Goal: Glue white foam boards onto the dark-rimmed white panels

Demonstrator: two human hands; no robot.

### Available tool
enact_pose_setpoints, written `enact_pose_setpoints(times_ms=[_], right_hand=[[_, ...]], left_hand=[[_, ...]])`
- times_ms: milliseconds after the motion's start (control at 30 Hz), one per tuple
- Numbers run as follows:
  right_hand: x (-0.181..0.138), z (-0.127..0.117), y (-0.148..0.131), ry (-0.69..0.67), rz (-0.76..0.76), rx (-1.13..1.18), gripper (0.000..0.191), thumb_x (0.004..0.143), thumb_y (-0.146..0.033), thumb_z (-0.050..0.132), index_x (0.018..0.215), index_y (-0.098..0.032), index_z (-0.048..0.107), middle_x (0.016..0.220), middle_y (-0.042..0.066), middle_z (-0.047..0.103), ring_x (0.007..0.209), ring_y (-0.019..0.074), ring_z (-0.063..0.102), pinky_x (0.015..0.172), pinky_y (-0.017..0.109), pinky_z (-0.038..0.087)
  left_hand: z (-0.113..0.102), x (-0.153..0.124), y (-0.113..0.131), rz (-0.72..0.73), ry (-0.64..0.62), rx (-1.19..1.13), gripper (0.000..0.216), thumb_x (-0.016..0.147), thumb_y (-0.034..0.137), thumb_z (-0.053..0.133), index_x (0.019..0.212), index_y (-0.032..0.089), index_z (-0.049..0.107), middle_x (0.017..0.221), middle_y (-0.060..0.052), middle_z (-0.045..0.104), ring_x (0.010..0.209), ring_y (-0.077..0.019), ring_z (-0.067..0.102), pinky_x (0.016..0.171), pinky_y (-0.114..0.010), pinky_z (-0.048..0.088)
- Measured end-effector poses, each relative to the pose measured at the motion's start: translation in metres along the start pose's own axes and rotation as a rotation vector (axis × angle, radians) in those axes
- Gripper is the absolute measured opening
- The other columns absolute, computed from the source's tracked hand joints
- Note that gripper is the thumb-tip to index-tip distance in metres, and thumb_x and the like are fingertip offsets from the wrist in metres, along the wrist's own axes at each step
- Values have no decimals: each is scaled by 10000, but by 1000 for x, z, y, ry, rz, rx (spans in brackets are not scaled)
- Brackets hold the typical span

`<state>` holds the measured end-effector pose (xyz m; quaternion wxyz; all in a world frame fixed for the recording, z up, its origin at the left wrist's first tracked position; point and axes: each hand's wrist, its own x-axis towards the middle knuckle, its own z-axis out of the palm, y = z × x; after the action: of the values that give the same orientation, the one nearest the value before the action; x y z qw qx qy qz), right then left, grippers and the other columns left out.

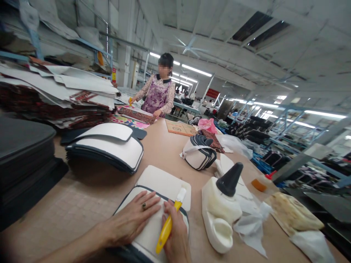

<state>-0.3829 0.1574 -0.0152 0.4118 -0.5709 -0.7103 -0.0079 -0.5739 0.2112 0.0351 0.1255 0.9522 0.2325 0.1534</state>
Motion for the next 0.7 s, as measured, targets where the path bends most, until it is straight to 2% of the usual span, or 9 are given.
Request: enact_pose_setpoints(times_ms=[133, 267, 333, 400, 500, 567, 633, 700], right_hand=[[-29, 24, 19, -34, -86, -14, 344, 813, -202, 461, 1150, -213, 526, 1086, 104, 639, 998, 229, 610, 775, 315, 539], [-63, 47, 42, 5, -122, -108, 519, 813, -197, 427, 1329, -239, 384, 1177, 142, 582, 1048, 319, 570, 760, 434, 540], [-71, 54, 49, -9, -122, -153, 579, 818, -156, 407, 1375, -278, 306, 1168, 130, 589, 1031, 321, 580, 758, 450, 539], [-72, 56, 51, -26, -116, -144, 567, 821, -149, 408, 1364, -288, 330, 1153, 120, 599, 1021, 312, 588, 759, 433, 543], [-62, 49, 47, 17, -89, -74, 429, 830, -169, 420, 1242, -258, 501, 1126, 115, 618, 1008, 289, 599, 749, 393, 552], [-46, 38, 40, 91, -98, -31, 300, 835, -218, 461, 1097, -250, 602, 1017, 95, 669, 916, 261, 643, 704, 357, 564], [-21, 23, 32, 143, -59, 11, 225, 832, -312, 503, 1004, -254, 637, 880, 64, 701, 777, 227, 674, 636, 311, 568], [9, 7, 20, 165, 28, 35, 301, 849, -379, 478, 1089, -241, 595, 817, 45, 699, 648, 179, 670, 557, 257, 551]], left_hand=[[12, -14, 3, -45, -130, -59, 664, 801, 246, 522, 1393, 172, 231, 1442, -104, 294, 1334, -305, 184, 1093, -488, 149], [15, -18, 7, -92, -187, -171, 618, 877, 376, 445, 1405, 147, 223, 1448, -136, 248, 1340, -316, 143, 1096, -514, 125], [15, -17, 8, -111, -209, -200, 594, 899, 408, 399, 1402, 140, 232, 1445, -152, 228, 1339, -320, 129, 1093, -525, 123], [14, -15, 8, -133, -226, -204, 602, 896, 406, 408, 1402, 134, 228, 1445, -171, 195, 1338, -328, 105, 1085, -534, 132], [14, -14, 10, -179, -258, -167, 710, 823, 335, 542, 1405, 116, 201, 1442, -206, 109, 1329, -351, 42, 1069, -551, 156], [13, -15, 12, -197, -270, -131, 761, 766, 270, 601, 1401, 112, 214, 1437, -214, 99, 1322, -366, 34, 1057, -566, 166], [12, -16, 13, -183, -251, -112, 744, 752, 252, 608, 1392, 117, 251, 1432, -211, 140, 1318, -376, 69, 1047, -578, 173], [12, -17, 13, -161, -213, -102, 718, 760, 255, 599, 1384, 119, 272, 1427, -209, 172, 1315, -380, 102, 1042, -582, 181]])
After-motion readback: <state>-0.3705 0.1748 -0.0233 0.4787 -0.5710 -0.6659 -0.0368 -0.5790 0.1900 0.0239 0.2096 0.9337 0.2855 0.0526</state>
